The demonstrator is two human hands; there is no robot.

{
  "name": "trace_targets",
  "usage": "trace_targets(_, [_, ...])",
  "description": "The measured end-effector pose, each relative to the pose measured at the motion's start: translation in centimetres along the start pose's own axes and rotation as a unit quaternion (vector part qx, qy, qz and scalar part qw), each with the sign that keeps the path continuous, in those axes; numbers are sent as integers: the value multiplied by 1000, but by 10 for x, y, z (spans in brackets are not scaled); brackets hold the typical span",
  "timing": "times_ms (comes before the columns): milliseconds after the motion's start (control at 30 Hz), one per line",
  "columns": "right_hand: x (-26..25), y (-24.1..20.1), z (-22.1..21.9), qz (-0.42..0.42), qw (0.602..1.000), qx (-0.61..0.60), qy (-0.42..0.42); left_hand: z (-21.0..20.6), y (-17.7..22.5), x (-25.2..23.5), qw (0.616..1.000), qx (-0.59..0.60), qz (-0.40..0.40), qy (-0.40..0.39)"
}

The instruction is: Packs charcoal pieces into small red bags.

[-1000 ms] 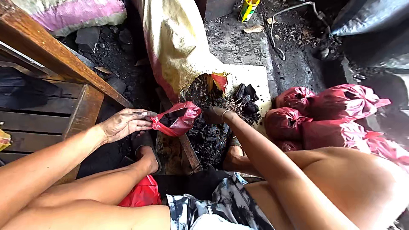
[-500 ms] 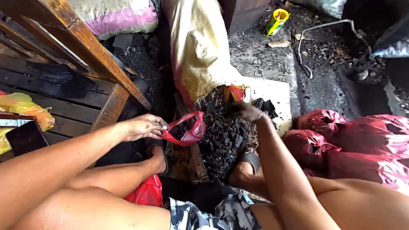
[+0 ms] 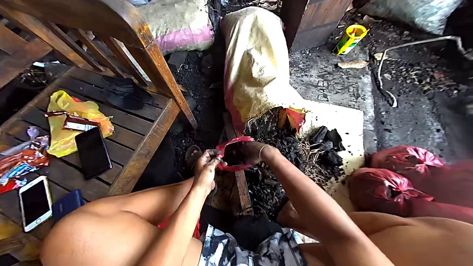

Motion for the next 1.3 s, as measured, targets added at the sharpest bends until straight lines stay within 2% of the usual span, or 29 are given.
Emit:
trace_targets(100, [22,2,17,4,1000,9,-16,-1,-9,5,999,16,1,-32])
trace_targets(233, [8,-9,3,18,993,-65,100,8,-6,8,999,25,13,-34])
trace_targets(333, [-2,-24,-13,74,981,-122,133,15,-4,5,998,50,17,-32])
trace_targets(400, [0,-21,-5,99,968,-158,170,18,-2,2,997,68,16,-23])
trace_targets(467, [11,-1,16,80,951,-172,245,19,-1,0,996,82,16,-18])
trace_targets(567, [32,46,49,-16,931,-159,330,16,0,-1,996,83,44,4])
trace_targets(633, [39,79,52,-108,934,-127,316,13,3,0,996,50,70,1])
trace_targets(733, [33,112,18,-215,941,-72,250,11,7,0,995,29,97,-24])
trace_targets(867, [4,133,-72,-274,947,-50,158,10,9,2,994,69,84,-16])
trace_targets(967, [3,142,-101,-303,939,-67,150,14,7,-1,991,101,90,-10])
trace_targets(1033, [10,147,-88,-293,933,-106,179,16,7,-2,987,123,103,-5])
trace_targets(1133, [26,150,-41,-242,892,-218,314,14,4,-4,984,142,103,0])
trace_targets(1200, [38,139,-5,-142,864,-292,385,13,4,-4,984,148,100,-1])
trace_targets(1300, [47,95,40,18,875,-312,368,12,5,-7,985,146,93,-1])
Point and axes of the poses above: each hand's wrist, its own x-axis away from the middle knuckle, its own z-axis out of the back of the hand, y = z × x, the point moved 1 cm from there along -x, towards the middle knuckle, and after that the axes turned 10 degrees about y, right-handed, at the moved point
